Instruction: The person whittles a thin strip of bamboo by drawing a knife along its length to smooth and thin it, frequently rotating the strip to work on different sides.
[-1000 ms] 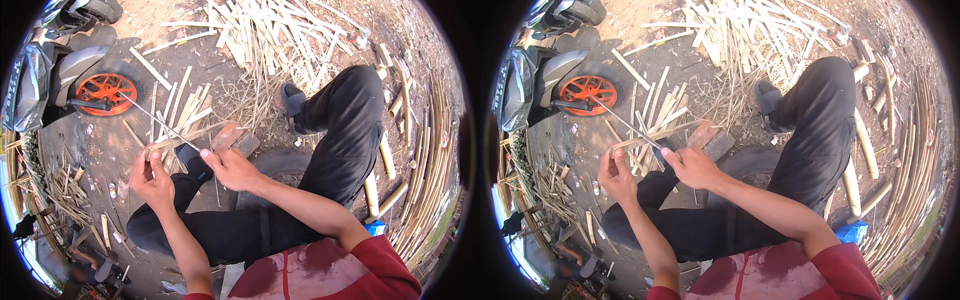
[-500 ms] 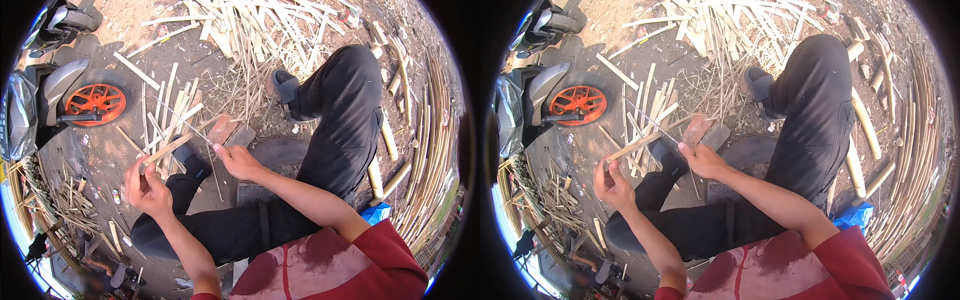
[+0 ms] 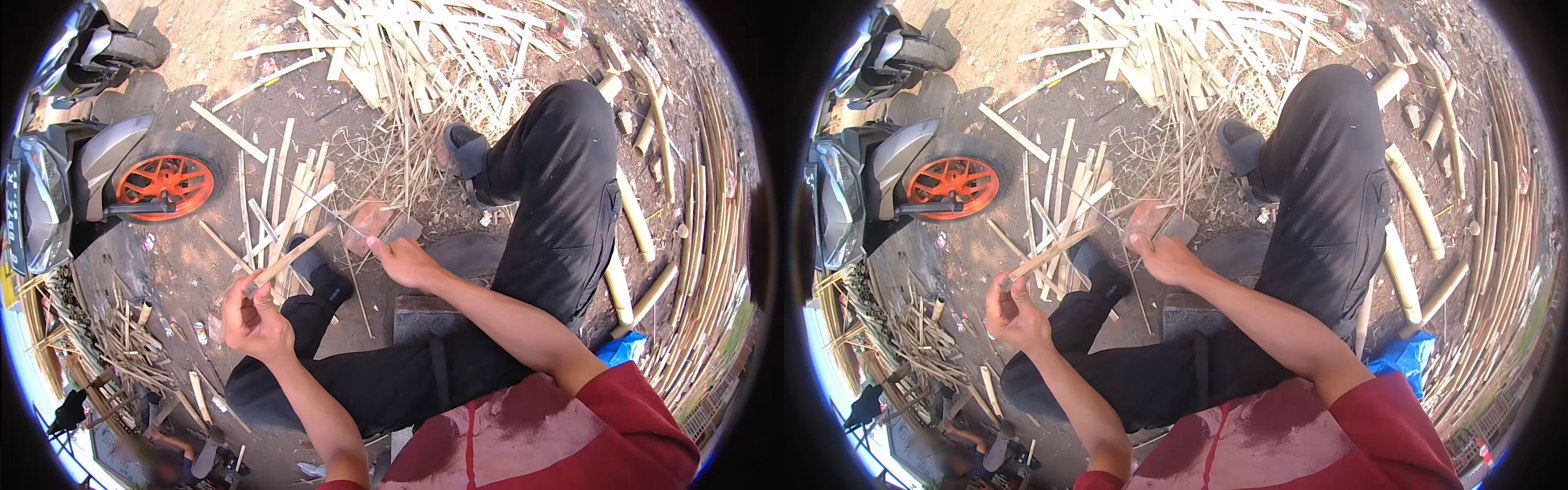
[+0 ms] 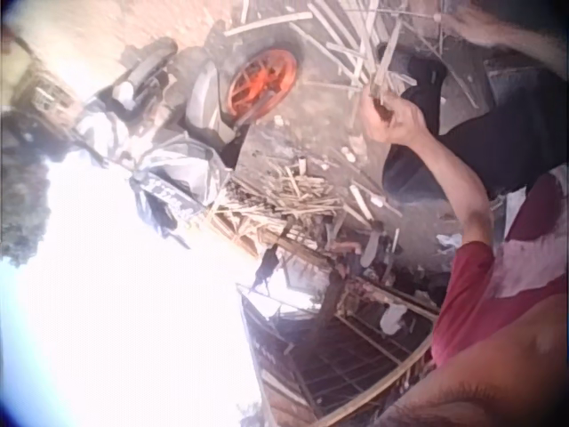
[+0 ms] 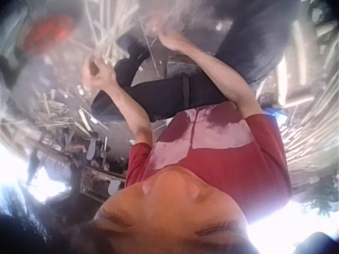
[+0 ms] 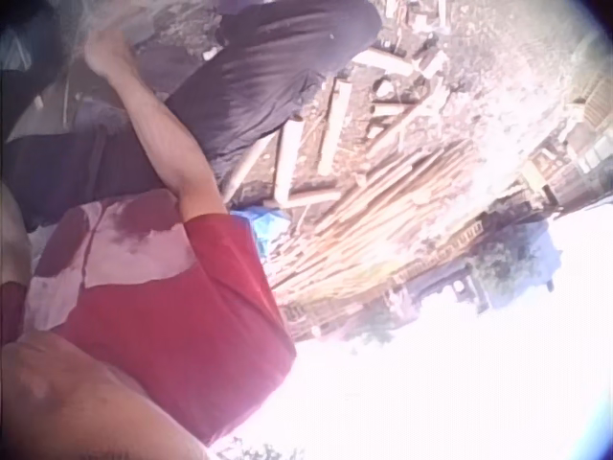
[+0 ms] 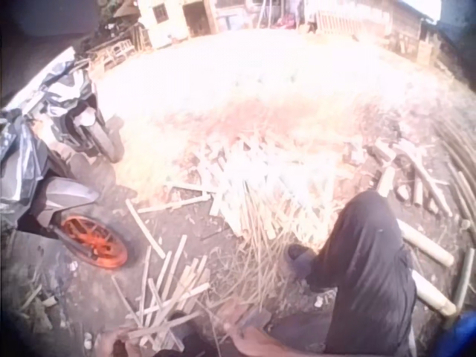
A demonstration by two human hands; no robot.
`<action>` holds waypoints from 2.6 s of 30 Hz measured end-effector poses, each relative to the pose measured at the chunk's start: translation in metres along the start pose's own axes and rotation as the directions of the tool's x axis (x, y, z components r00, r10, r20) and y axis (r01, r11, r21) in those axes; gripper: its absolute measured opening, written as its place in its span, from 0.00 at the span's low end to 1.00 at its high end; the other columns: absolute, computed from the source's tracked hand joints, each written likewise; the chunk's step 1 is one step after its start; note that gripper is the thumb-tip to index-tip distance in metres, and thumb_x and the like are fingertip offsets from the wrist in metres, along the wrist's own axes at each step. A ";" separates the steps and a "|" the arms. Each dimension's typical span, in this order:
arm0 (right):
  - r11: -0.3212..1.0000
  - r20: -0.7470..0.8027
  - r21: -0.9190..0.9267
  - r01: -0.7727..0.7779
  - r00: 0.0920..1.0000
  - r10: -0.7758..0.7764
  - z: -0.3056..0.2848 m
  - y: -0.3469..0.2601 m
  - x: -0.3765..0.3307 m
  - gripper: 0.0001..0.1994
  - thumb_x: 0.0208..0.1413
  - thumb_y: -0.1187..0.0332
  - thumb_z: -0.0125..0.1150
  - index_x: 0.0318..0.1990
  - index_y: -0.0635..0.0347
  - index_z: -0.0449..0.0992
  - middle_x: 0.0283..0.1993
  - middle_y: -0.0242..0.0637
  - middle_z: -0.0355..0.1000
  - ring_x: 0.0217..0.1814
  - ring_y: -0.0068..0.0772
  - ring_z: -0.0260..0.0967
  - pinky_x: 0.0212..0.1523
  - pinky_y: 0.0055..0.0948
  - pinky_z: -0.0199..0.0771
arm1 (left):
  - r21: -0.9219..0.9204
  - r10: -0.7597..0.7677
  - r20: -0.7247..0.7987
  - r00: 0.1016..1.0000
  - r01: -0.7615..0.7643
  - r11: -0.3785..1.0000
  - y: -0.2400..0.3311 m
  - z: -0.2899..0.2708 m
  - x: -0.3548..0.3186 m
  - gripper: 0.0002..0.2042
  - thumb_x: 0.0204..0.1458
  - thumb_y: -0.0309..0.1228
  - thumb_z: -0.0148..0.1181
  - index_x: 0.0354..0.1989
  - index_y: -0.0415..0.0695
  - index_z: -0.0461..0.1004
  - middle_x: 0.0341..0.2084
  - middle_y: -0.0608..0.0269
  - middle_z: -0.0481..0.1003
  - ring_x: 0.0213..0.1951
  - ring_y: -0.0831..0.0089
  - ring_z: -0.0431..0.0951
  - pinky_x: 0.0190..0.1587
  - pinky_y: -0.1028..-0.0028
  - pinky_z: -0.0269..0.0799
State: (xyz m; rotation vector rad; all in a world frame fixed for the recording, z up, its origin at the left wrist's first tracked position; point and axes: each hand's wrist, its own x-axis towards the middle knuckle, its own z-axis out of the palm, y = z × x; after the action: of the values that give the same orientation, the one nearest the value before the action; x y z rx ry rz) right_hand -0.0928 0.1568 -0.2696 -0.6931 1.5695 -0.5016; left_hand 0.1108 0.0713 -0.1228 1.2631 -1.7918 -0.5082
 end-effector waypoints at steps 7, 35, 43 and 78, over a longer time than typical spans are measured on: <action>0.993 0.032 -0.100 0.054 0.998 -0.051 -0.001 -0.011 -0.005 0.40 0.69 0.39 0.40 0.28 0.74 0.79 0.27 0.64 0.75 0.39 0.65 0.78 0.43 0.54 0.73 | 0.227 0.039 0.000 0.999 -0.038 0.973 0.017 0.010 0.000 0.12 0.62 0.29 0.64 0.45 0.31 0.78 0.33 0.58 0.80 0.31 0.74 0.78 0.35 0.74 0.74; 0.958 -0.050 -0.286 0.031 0.998 -0.047 -0.020 0.002 -0.003 0.40 0.67 0.39 0.39 0.36 0.75 0.82 0.42 0.66 0.77 0.52 0.66 0.76 0.54 0.52 0.75 | 0.143 -0.090 -0.047 0.995 0.096 0.985 -0.030 0.004 0.001 0.11 0.56 0.23 0.67 0.46 0.33 0.81 0.32 0.53 0.81 0.34 0.70 0.82 0.37 0.71 0.78; 0.937 -0.027 -0.324 -0.128 0.992 0.126 -0.009 0.047 0.001 0.41 0.69 0.40 0.36 0.36 0.77 0.82 0.39 0.68 0.77 0.51 0.66 0.76 0.54 0.52 0.74 | 0.101 -0.046 -0.070 0.996 0.053 0.993 -0.013 0.008 0.001 0.10 0.57 0.23 0.67 0.45 0.33 0.80 0.33 0.57 0.80 0.31 0.73 0.81 0.34 0.76 0.76; 0.907 0.027 -0.371 -0.201 0.973 0.227 -0.042 0.011 -0.026 0.38 0.69 0.41 0.40 0.19 0.69 0.71 0.16 0.44 0.69 0.19 0.39 0.71 0.26 0.41 0.74 | -0.002 -0.218 -0.193 0.957 0.222 0.975 -0.004 0.008 0.021 0.12 0.60 0.25 0.63 0.50 0.34 0.78 0.33 0.54 0.80 0.35 0.73 0.81 0.39 0.73 0.77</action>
State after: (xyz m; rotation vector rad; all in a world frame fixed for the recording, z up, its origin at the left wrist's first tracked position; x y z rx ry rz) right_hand -0.1350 0.1791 -0.2530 -0.7962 1.6670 -0.0157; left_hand 0.1042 0.0499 -0.1216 1.4833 -1.5078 -0.4755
